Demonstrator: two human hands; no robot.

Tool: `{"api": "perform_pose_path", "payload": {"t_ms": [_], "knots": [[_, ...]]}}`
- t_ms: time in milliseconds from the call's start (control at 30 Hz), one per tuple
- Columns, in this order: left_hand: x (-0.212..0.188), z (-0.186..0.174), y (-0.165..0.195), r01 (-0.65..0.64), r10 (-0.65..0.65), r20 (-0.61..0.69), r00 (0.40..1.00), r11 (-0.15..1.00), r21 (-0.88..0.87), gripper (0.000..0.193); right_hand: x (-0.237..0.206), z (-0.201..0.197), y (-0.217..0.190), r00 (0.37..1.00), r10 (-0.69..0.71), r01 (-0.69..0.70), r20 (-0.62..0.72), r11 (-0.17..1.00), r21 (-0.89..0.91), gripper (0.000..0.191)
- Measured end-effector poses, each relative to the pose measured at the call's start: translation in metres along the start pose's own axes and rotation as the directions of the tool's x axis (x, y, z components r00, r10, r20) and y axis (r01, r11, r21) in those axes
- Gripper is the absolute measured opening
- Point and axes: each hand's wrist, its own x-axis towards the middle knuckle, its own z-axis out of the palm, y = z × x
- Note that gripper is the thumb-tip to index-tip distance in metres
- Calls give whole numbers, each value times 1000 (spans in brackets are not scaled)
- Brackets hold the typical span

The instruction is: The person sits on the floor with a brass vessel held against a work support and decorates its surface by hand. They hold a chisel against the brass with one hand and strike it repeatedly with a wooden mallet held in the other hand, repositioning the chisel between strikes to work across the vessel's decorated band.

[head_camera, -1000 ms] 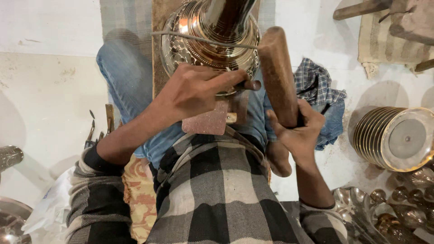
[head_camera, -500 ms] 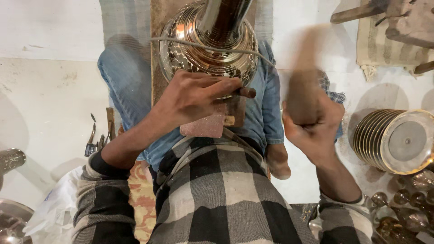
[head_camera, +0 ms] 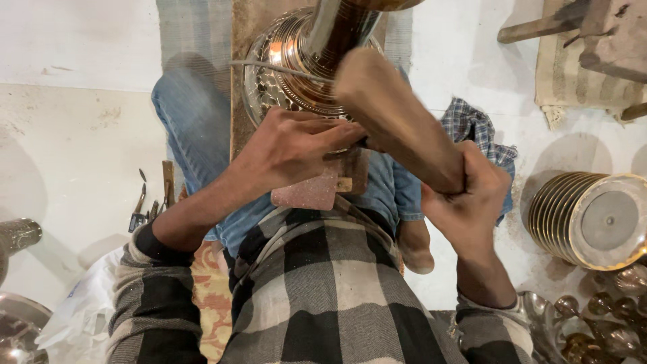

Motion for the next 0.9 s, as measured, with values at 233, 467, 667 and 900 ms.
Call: {"api": "perform_pose_path", "payload": {"t_ms": [233,467,667,900], "knots": [[0,-1,-4,-10,12,25,1000,998,-68,43,-1,2,-1,996,87,-87,9,981,173,22],[2,-3,-6,-65,64,-32,997,997,-42,46,-3,6,-6,994,105,-106,15,984,141,18],[6,-8,-5,-67,66,-38,997,998,-15,47,-6,5,-4,986,164,-165,21,982,94,20],[5,-9,-7,-38,42,65,997,998,-57,52,-8,9,-4,994,108,-109,32,993,51,25]]}}
